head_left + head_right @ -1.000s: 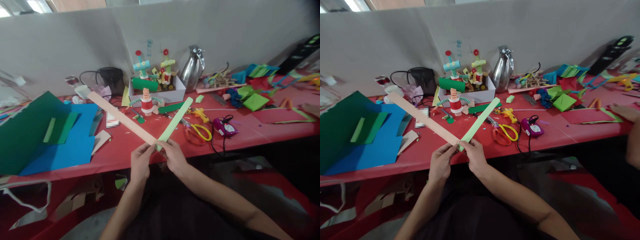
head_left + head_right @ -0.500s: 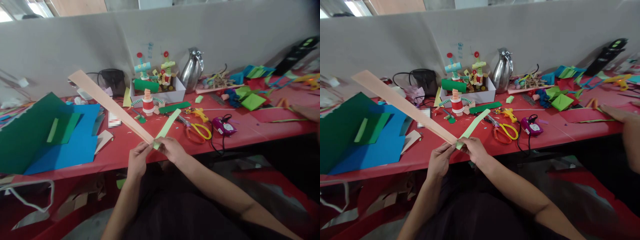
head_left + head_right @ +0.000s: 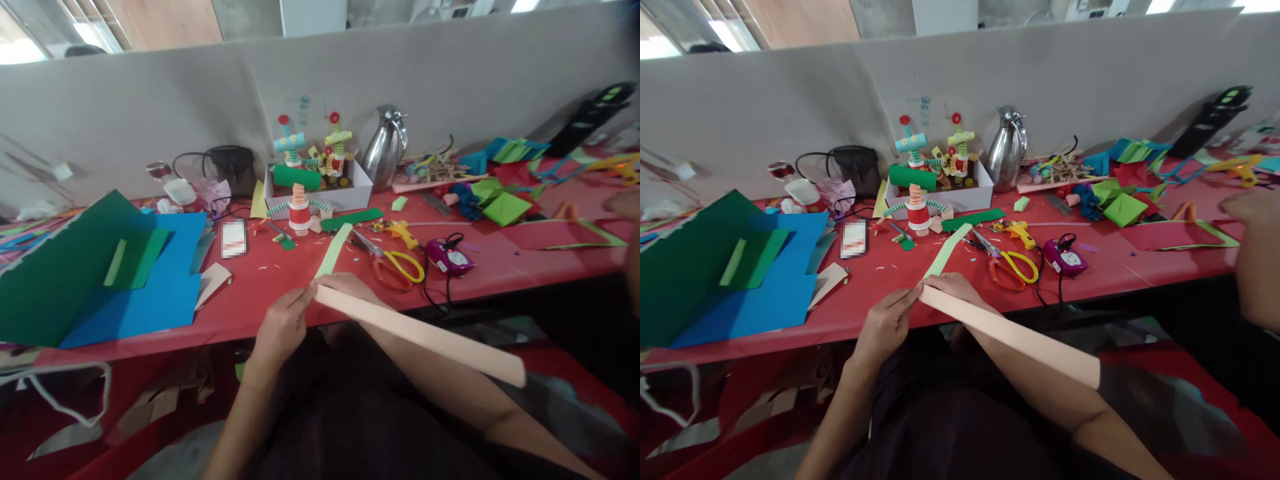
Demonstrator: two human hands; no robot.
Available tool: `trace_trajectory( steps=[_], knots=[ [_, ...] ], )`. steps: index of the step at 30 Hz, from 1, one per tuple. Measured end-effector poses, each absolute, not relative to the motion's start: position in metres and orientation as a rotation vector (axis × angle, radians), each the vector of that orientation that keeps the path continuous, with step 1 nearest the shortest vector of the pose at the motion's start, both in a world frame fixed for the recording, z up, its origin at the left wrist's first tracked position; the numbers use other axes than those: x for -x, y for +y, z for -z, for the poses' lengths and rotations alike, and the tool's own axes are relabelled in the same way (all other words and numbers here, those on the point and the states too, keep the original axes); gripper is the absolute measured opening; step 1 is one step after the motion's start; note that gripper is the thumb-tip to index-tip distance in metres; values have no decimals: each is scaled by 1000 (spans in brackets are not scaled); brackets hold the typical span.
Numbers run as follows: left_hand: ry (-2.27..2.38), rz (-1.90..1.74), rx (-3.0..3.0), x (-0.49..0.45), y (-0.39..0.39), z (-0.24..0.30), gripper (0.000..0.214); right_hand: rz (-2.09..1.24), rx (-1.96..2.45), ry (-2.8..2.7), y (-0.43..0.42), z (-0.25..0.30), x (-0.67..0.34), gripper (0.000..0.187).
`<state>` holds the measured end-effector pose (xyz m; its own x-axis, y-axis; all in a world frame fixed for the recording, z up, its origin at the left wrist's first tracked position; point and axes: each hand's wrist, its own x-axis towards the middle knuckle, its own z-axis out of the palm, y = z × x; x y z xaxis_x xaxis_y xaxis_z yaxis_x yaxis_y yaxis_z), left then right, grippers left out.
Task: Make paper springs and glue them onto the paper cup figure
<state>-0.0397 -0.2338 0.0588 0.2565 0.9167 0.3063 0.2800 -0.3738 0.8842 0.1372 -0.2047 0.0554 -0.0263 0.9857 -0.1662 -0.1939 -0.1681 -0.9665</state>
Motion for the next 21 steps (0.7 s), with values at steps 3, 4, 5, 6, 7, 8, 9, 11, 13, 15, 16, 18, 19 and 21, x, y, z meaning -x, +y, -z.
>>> trace_trajectory(
  steps=[3,4,5,6,7,8,9,11,13,15,16,18,19,21],
  knots=[
    [1072,-1163,-1689,29,-240,-66,34,-1581,1224,-1074,-204,-59,-145,27],
    [1091,-1195,-1618,25,-241,-67,26,-1593,1239,-1100,-205,-61,-148,27],
    [1120,-1222,-1552,20,-241,-67,18,-1596,1255,-1138,-206,-63,-151,27],
    [1150,-1241,-1493,16,-240,-67,12,-1581,1265,-1177,-209,-66,-153,27],
    [1170,-1247,-1440,13,-239,-66,10,-1549,1263,-1215,-212,-69,-155,28],
    [1174,-1240,-1389,10,-237,-65,13,-1514,1249,-1255,-214,-72,-158,28],
    [1160,-1217,-1342,7,-235,-64,19,-1475,1229,-1295,-217,-76,-159,29],
    [1111,-1156,-1251,5,-230,-64,30,-1384,1196,-1384,-220,-85,-161,29],
    [1087,-1125,-1180,5,-226,-68,35,-1296,1163,-1478,-218,-97,-161,24],
    [1086,-1160,-1126,10,-222,-73,36,-1278,1090,-1539,-210,-109,-159,17],
    [1078,-1210,-1093,13,-220,-76,35,-1315,1035,-1543,-204,-114,-157,21],
    [1038,-1345,-997,24,-213,-80,31,-1461,894,-1530,-189,-120,-148,34],
    [1015,-1416,-932,30,-209,-81,29,-1549,807,-1528,-181,-121,-142,38],
    [987,-1535,-792,45,-200,-82,26,-1700,620,-1548,-165,-116,-125,45]
  ],
)
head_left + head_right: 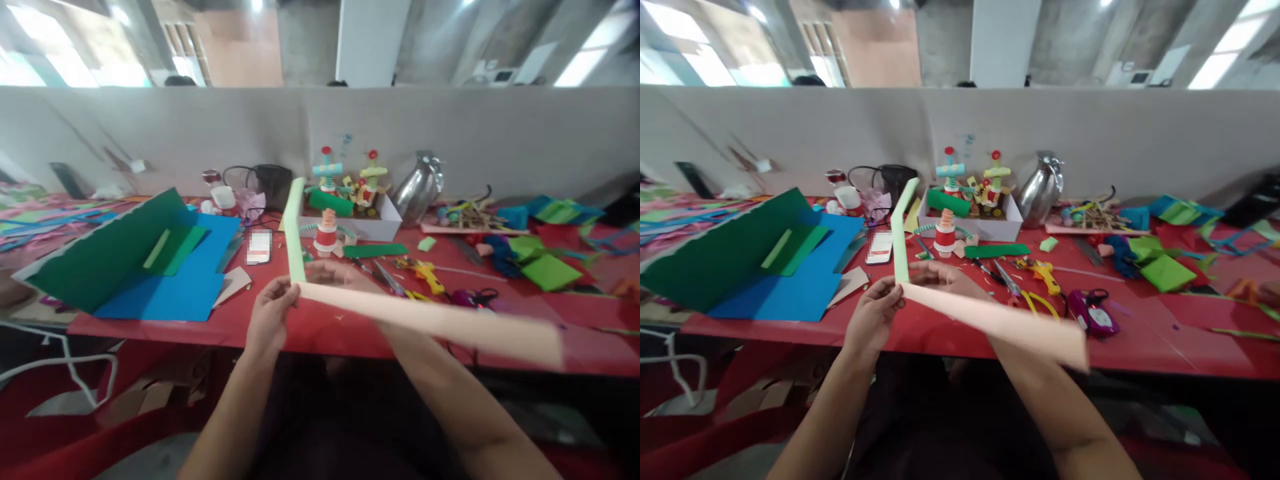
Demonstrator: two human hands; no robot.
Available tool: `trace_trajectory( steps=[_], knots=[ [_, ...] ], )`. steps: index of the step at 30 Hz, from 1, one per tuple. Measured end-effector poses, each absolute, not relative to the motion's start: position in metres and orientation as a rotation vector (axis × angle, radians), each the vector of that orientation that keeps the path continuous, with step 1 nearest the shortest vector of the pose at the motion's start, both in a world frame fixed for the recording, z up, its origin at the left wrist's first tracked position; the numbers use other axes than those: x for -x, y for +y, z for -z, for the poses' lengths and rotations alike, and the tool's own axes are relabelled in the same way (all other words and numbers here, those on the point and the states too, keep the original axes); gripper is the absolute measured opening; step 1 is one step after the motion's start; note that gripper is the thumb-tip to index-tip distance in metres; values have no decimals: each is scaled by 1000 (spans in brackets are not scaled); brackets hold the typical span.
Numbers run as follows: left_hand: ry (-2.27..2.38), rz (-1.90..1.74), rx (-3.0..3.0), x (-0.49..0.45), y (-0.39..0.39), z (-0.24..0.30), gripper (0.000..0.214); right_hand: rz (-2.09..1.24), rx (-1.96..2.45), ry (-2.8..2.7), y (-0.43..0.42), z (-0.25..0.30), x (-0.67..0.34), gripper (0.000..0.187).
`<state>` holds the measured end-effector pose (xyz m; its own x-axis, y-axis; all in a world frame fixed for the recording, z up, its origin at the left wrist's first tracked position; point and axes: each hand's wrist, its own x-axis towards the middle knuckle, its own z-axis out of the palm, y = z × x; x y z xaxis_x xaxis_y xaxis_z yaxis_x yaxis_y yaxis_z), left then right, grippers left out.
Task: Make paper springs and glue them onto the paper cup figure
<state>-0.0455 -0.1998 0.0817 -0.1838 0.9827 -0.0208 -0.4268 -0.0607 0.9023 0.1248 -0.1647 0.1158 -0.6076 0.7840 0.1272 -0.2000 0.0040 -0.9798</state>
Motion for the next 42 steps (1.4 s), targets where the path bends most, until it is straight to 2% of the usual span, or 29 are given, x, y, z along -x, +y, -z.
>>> trace_trajectory(
  steps=[2,6,9,16,24,31,36,38,42],
  knots=[
    [992,-1612,-676,62,-189,-79,27,-1752,513,-1578,-150,-105,-101,49],
    [1026,-1700,-536,90,-169,-68,31,-1562,655,-1514,-127,-77,-50,36],
    [1060,-1657,-532,103,-158,-60,33,-1471,765,-1422,-114,-56,-28,34],
    [1044,-1474,-642,94,-137,-34,29,-1308,897,-1407,-97,-30,-53,23],
    [1042,-1415,-852,66,-115,-22,25,-1436,956,-1146,-88,-19,-81,27],
    [1079,-1285,-816,64,-111,-31,26,-1246,1094,-1299,-88,-24,-87,27],
    [1088,-1468,-741,56,-116,-26,26,-1467,894,-1213,-94,-25,-82,29],
    [1064,-1560,-651,52,-118,-24,26,-1432,855,-1277,-98,-26,-79,30],
    [974,-1602,-538,49,-119,-23,25,-1233,926,-1391,-107,-31,-78,17]
  ],
)
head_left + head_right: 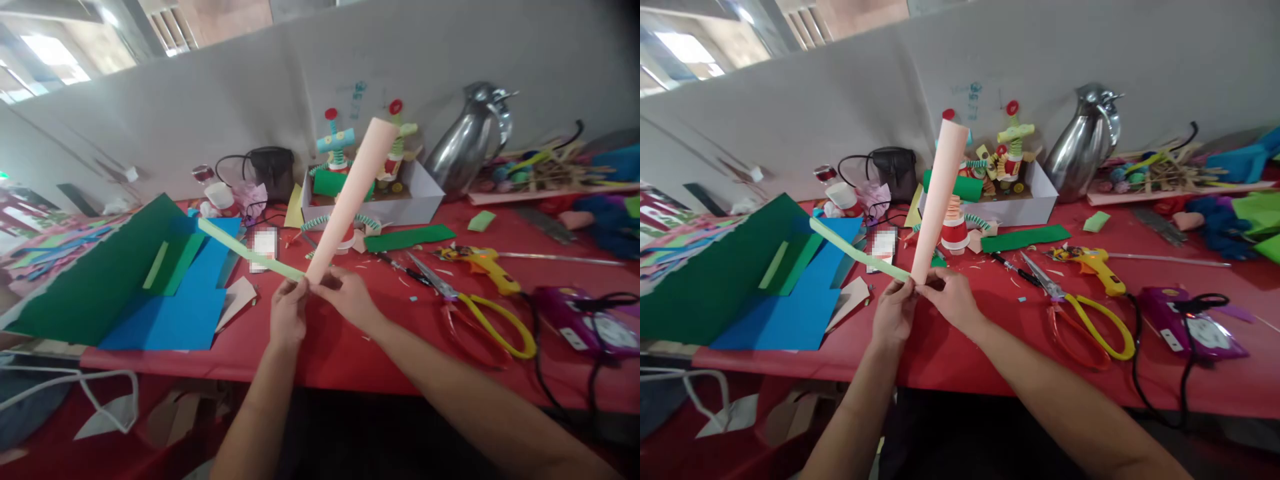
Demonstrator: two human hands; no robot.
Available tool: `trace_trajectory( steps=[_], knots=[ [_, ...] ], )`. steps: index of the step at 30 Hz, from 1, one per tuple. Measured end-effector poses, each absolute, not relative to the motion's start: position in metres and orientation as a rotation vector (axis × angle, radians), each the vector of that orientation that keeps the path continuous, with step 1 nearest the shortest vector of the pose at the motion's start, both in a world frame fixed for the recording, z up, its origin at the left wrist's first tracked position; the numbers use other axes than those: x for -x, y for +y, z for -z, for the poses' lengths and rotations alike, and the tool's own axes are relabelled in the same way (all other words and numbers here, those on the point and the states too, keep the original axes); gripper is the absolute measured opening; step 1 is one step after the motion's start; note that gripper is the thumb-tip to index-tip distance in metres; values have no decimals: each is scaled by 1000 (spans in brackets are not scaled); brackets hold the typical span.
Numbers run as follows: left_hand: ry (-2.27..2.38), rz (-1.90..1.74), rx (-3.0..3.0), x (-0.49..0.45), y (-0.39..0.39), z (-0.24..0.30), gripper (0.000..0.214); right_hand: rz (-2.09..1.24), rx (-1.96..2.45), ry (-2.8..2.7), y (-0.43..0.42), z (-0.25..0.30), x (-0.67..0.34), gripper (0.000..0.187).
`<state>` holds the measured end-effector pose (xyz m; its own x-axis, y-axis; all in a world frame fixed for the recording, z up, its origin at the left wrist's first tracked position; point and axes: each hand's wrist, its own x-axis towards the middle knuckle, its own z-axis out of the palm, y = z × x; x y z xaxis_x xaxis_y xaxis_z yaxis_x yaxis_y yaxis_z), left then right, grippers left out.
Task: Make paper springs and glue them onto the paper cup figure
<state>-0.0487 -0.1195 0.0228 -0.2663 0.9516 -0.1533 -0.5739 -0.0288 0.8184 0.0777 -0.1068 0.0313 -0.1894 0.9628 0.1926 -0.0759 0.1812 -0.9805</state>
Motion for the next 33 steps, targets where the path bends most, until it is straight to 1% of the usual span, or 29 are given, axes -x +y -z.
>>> trace_trajectory(
  steps=[4,9,14,18,23,27,33],
  knots=[
    [872,-1507,-492,53,-118,-22,26,-1189,912,-1399,-110,-36,-78,14],
    [791,-1420,-386,58,-116,-22,24,-1180,891,-1350,-112,-39,-75,18],
    [825,-1361,-398,62,-118,-18,23,-1062,883,-1448,-119,-45,-77,8],
    [851,-1357,-415,64,-119,-14,30,-970,863,-1461,-123,-50,-79,6],
    [935,-1357,-519,62,-120,-16,30,-1068,833,-1390,-122,-51,-80,9],
    [885,-1444,-504,58,-120,-21,30,-1164,854,-1306,-119,-47,-80,9],
    [906,-1507,-556,53,-120,-27,24,-1218,892,-1243,-117,-46,-81,5]
  ],
)
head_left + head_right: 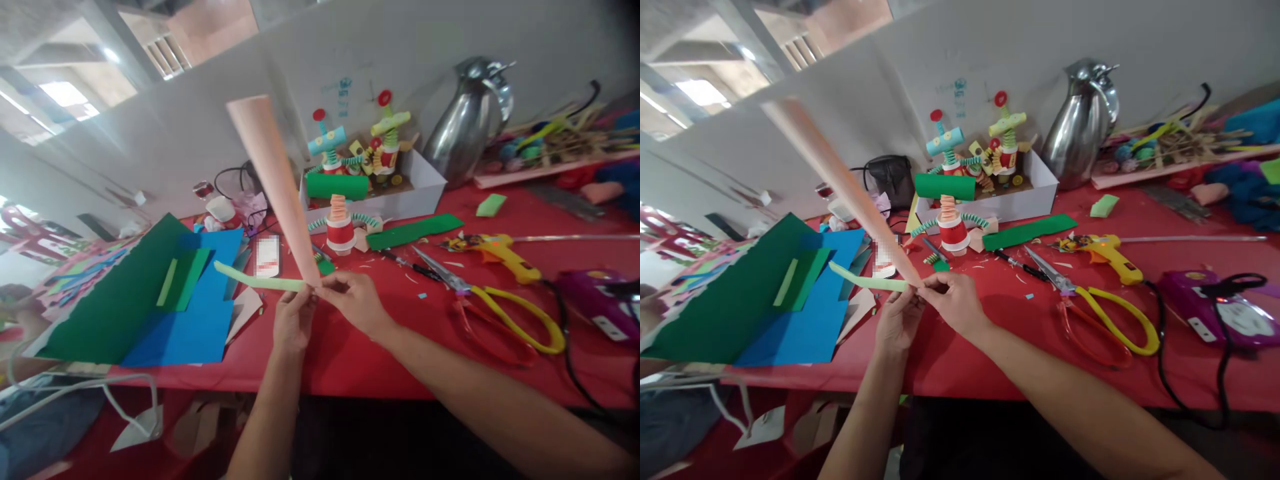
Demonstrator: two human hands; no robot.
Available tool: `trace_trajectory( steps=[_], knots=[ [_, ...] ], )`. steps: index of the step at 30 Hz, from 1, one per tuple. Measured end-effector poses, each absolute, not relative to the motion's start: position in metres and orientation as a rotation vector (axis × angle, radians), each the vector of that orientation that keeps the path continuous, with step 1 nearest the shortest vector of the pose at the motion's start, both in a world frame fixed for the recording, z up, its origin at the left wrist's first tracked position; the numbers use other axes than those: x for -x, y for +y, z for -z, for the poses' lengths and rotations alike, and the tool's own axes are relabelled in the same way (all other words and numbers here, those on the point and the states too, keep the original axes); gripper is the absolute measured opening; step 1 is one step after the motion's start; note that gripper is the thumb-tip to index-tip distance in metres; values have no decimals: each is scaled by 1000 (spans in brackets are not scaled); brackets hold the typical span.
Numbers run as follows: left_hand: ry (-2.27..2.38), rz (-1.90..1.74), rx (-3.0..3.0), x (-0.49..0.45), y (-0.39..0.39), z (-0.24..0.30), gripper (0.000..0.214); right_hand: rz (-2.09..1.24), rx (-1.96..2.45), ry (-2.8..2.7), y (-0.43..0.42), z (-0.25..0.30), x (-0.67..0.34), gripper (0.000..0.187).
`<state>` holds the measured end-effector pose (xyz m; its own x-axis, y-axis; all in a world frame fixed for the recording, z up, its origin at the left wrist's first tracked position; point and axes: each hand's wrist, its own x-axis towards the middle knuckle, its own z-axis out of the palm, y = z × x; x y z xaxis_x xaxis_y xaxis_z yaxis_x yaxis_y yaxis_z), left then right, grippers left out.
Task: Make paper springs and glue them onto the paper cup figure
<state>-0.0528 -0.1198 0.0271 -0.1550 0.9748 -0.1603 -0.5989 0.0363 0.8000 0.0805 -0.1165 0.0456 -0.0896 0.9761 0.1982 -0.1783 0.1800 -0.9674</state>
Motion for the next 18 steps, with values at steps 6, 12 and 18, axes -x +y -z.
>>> trace_trajectory(
  steps=[6,12,18],
  knots=[
    [990,-1526,-720,53,-123,-31,20,-1376,902,-1210,-113,-39,-80,18],
    [948,-1536,-723,52,-125,-29,19,-1235,951,-1246,-118,-37,-78,17],
    [1087,-1631,-797,55,-126,-25,15,-1329,973,-1168,-119,-32,-74,19]
  ],
)
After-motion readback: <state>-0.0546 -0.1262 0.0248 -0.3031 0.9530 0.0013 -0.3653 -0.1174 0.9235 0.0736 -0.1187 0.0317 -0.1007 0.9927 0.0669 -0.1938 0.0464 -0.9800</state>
